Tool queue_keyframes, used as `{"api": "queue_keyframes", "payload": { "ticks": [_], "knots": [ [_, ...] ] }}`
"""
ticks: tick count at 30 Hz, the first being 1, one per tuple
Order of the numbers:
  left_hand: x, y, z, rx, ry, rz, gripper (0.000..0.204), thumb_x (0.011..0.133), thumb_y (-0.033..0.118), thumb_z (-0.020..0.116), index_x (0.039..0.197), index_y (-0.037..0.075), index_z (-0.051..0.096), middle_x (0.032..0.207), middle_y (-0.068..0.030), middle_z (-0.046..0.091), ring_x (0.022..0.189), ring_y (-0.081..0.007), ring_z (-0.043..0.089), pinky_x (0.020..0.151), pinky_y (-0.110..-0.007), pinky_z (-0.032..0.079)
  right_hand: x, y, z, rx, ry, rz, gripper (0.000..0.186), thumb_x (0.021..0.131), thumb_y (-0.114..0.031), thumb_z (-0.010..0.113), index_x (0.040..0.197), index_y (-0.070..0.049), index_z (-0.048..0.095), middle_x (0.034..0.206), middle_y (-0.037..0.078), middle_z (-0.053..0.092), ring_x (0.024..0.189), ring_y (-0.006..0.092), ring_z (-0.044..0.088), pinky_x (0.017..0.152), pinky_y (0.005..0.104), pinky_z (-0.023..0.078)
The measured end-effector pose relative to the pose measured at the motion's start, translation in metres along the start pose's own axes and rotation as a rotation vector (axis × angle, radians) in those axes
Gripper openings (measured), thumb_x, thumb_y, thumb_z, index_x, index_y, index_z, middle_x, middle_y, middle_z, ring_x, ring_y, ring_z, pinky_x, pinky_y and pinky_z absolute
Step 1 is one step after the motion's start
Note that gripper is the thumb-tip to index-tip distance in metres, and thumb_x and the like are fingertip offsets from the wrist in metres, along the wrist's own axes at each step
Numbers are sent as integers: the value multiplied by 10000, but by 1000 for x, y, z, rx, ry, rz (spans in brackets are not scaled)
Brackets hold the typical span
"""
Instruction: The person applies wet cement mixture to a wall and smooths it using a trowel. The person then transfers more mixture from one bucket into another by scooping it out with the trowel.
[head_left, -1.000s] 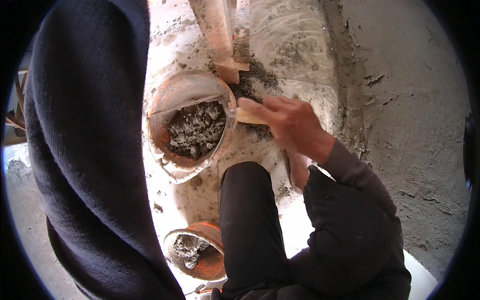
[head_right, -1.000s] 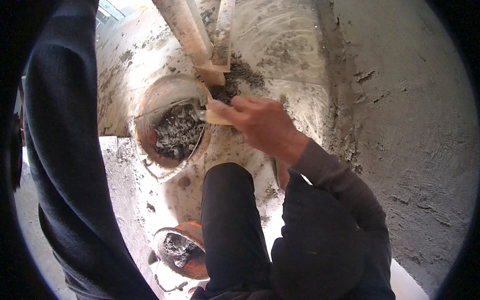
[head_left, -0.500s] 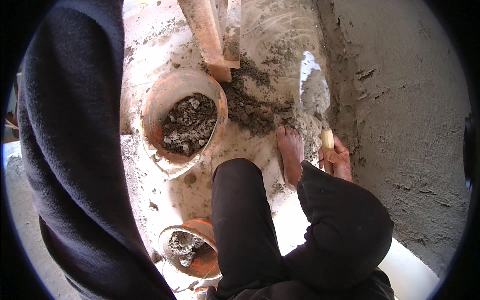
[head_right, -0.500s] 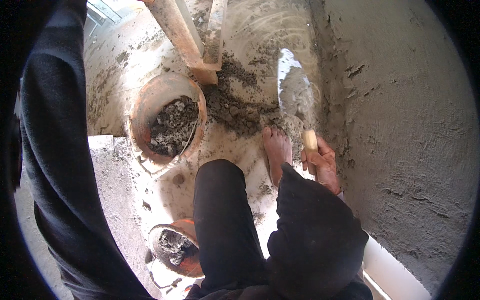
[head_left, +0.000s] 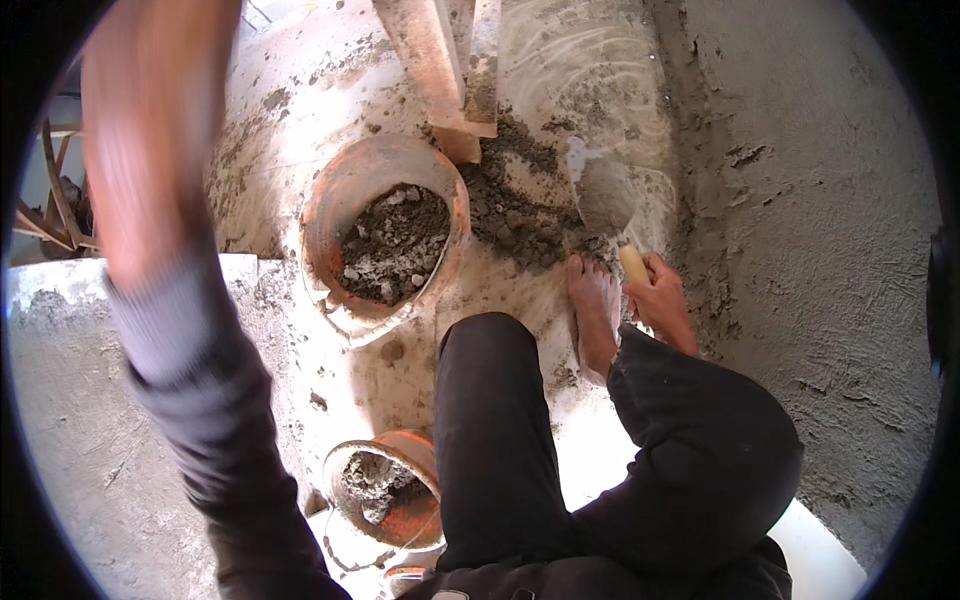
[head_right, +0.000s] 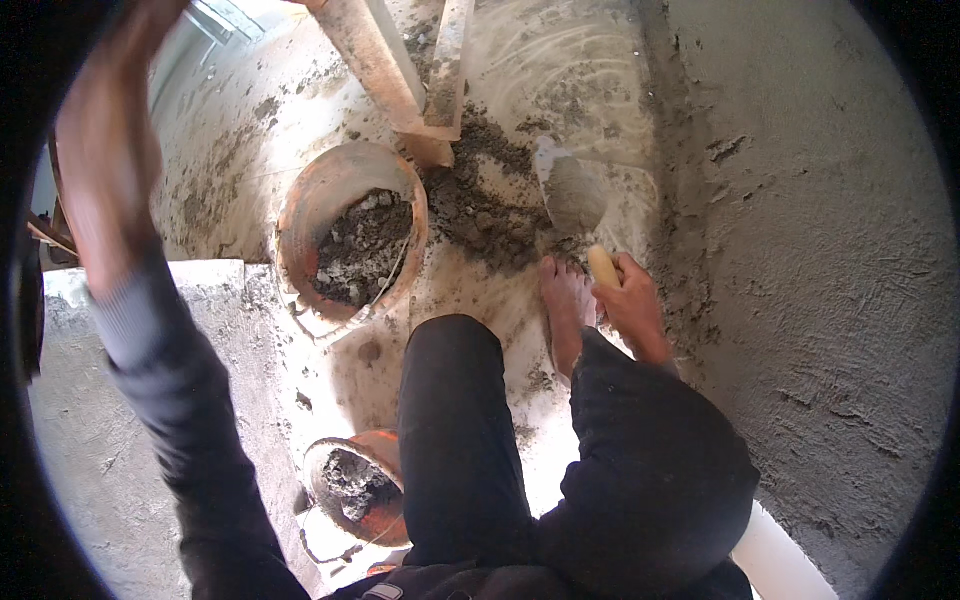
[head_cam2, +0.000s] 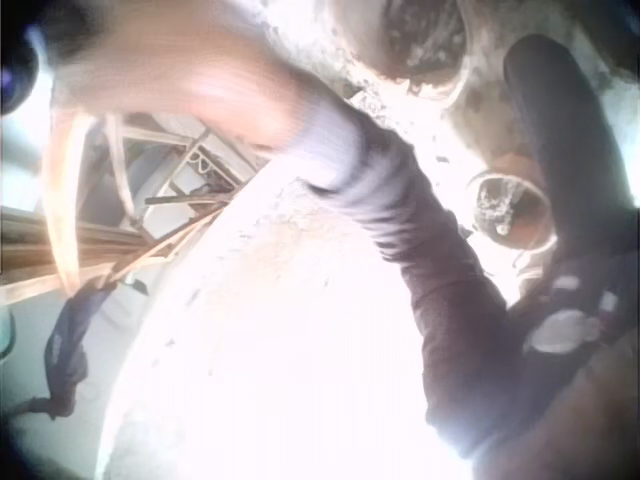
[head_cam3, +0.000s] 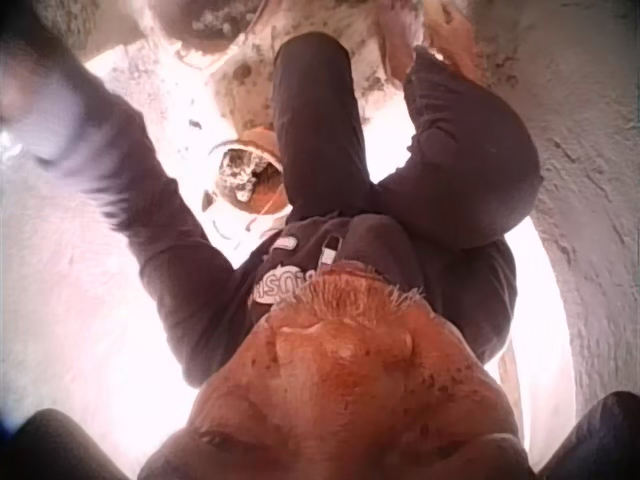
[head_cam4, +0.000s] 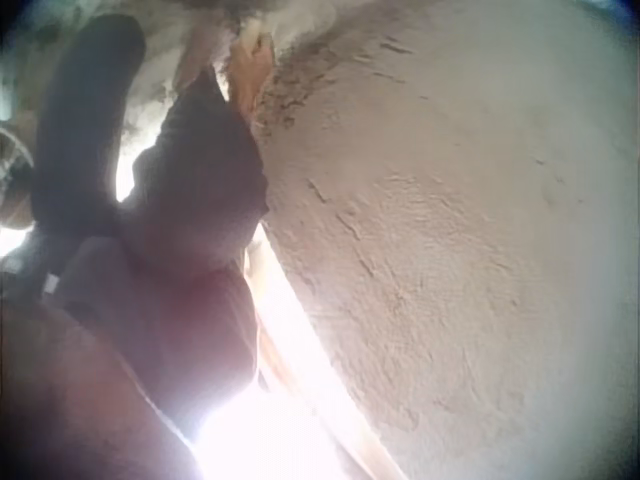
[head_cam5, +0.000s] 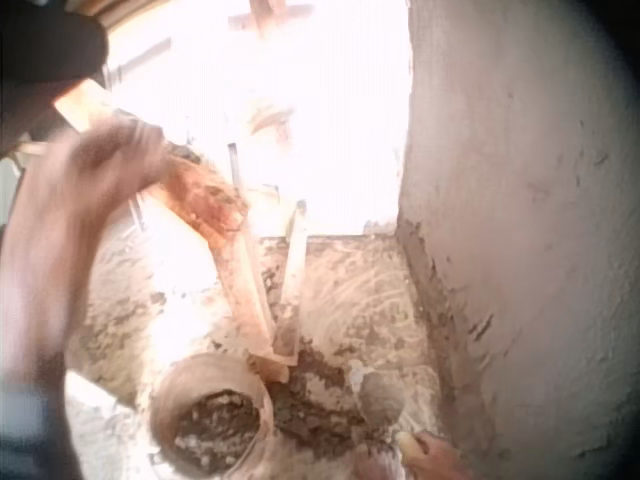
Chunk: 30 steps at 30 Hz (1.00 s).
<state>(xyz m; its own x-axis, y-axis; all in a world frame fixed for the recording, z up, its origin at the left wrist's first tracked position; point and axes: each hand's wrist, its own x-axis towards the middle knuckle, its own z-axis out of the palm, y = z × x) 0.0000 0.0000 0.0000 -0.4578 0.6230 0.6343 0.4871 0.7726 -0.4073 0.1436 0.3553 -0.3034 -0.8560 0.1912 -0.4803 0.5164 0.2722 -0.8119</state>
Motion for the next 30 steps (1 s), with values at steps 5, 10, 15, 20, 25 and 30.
{"api": "queue_keyframes", "payload": {
  "ticks": [5, 10, 15, 20, 25, 30],
  "knots": [
    [-178, 54, 39, -553, -241, -887, 665, 899, 404, 675, 1331, -64, 482, 1318, -299, 508, 1253, -418, 497, 999, -568, 457, 54, 0, -2, -613, 221, -557, 409, 767, -65, 644, 1173, -96, 606, 970, 148, 686, 795, 353, 670, 654, 426, 522],
    [-293, 69, 26, -561, -524, -1477, 946, 850, 528, 691, 1450, -81, 285, 1363, -304, 439, 1261, -393, 465, 975, -519, 462, 127, -40, 13, -846, 269, -796, 436, 795, -66, 635, 1222, -141, 582, 1004, 130, 663, 881, 348, 659, 712, 457, 526],
    [-285, 103, 41, -1324, -474, -1927, 422, 942, 393, 607, 1198, 62, 555, 1061, -59, 634, 917, -180, 642, 751, -366, 556, 195, -86, 34, -980, 180, -895, 477, 799, -20, 621, 1259, -140, 577, 1087, 101, 648, 947, 332, 644, 797, 440, 530],
    [-294, 110, 59, -1419, -352, -2066, 272, 945, 288, 637, 1046, 53, 545, 912, -43, 598, 815, -137, 598, 727, -307, 526, 216, -76, 50, -1030, -31, -961, 504, 814, 57, 547, 1270, -152, 593, 1133, 105, 648, 958, 329, 646, 837, 429, 536],
    [-313, 115, 83, -1431, -317, -2031, 252, 883, 17, 587, 1127, -17, 535, 937, -72, 614, 791, -150, 608, 716, -299, 520, 185, -36, 10, -955, -86, -918, 576, 803, 63, 543, 1325, -178, 569, 1145, 118, 650, 965, 335, 651, 847, 445, 541],
    [-329, 107, 78, -1353, -294, -2023, 198, 855, -29, 591, 1051, -22, 568, 873, -67, 623, 736, -162, 619, 709, -288, 528, 121, -8, -3, -941, -75, -768, 597, 756, 71, 577, 1305, -164, 593, 1224, 122, 638, 1035, 327, 641, 904, 428, 528]
  ]
}}
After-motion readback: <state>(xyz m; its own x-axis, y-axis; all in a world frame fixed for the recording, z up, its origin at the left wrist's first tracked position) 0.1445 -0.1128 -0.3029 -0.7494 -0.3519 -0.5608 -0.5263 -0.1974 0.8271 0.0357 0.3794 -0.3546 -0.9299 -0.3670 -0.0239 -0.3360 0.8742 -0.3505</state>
